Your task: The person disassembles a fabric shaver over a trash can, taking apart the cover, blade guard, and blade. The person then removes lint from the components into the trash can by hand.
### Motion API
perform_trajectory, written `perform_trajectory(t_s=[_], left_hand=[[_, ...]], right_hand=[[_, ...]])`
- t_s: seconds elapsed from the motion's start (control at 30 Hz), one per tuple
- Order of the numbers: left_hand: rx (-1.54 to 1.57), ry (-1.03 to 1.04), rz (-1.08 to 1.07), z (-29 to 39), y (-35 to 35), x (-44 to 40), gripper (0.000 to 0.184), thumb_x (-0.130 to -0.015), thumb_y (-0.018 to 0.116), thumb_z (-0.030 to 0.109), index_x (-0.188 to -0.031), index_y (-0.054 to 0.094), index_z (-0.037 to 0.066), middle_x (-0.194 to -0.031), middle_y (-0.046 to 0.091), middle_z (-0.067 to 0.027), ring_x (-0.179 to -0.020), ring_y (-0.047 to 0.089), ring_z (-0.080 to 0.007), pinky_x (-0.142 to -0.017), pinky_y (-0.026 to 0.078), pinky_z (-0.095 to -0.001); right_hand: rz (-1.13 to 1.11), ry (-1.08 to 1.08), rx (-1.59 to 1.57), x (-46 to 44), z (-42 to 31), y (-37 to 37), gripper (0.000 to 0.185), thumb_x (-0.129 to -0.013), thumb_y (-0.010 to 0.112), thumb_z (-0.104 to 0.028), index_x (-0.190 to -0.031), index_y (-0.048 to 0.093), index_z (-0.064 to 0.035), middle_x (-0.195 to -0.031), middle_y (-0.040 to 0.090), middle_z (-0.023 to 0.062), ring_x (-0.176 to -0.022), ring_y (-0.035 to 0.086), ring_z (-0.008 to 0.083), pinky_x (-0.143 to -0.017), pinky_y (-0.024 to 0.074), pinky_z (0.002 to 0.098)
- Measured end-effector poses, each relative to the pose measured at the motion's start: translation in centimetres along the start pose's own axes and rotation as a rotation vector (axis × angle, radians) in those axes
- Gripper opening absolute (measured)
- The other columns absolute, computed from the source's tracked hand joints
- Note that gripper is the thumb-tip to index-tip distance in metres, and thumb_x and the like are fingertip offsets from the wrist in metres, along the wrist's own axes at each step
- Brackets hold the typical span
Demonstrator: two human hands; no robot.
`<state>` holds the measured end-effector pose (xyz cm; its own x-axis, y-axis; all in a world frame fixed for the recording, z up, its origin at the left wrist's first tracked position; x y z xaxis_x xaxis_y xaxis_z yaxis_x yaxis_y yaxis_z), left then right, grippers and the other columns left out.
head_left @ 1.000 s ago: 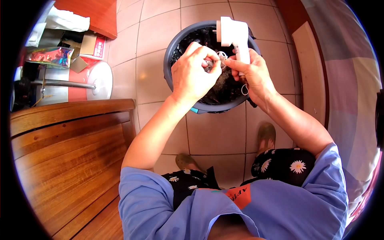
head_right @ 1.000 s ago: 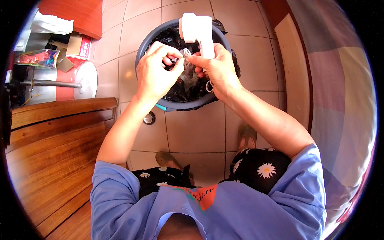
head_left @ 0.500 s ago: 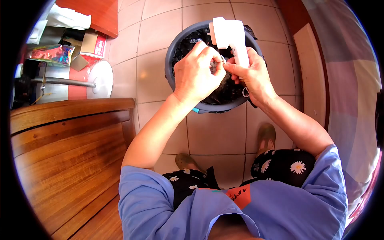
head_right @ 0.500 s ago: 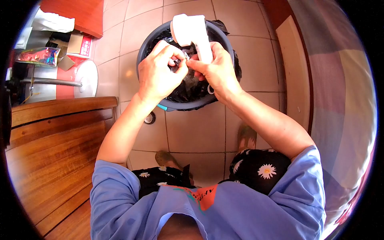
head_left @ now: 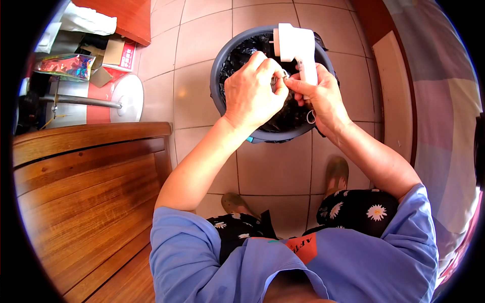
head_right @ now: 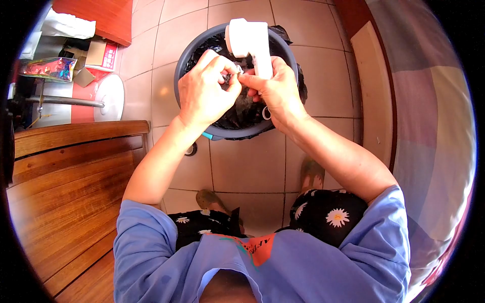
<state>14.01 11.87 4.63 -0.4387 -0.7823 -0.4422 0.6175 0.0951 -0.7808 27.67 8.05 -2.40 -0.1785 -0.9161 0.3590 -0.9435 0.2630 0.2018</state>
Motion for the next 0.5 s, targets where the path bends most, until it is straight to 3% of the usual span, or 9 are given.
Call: perform_trajectory(t_s=[0.5], left_hand=[[0.097, -0.038, 0.024, -0.16, -0.60, -0.07, 0.015, -0.076, 0.081, 0.011, -0.084, 0.069, 0.016, -0.085, 0.064, 0.0053, -0.064, 0.063, -0.0092, -0.059, 0.053, -0.0269]], right_hand=[[-0.014, -0.014, -0.016, -0.20, -0.06, -0.22, 0.033, -0.083, 0.081, -0.007, -0.104, 0.055, -0.0040, -0.090, 0.066, 0.0046, -0.066, 0.058, 0.0087, -0.060, 0.0488, 0.0240]])
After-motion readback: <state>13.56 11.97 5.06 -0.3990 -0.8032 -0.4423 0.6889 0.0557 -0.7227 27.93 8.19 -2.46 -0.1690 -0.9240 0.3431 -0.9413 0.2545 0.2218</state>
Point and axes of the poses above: each hand's wrist, its own x-axis away from the middle knuckle, its own y-axis out of the palm, z = x × y, the point moved 9 cm from there along -x, towards the middle knuckle
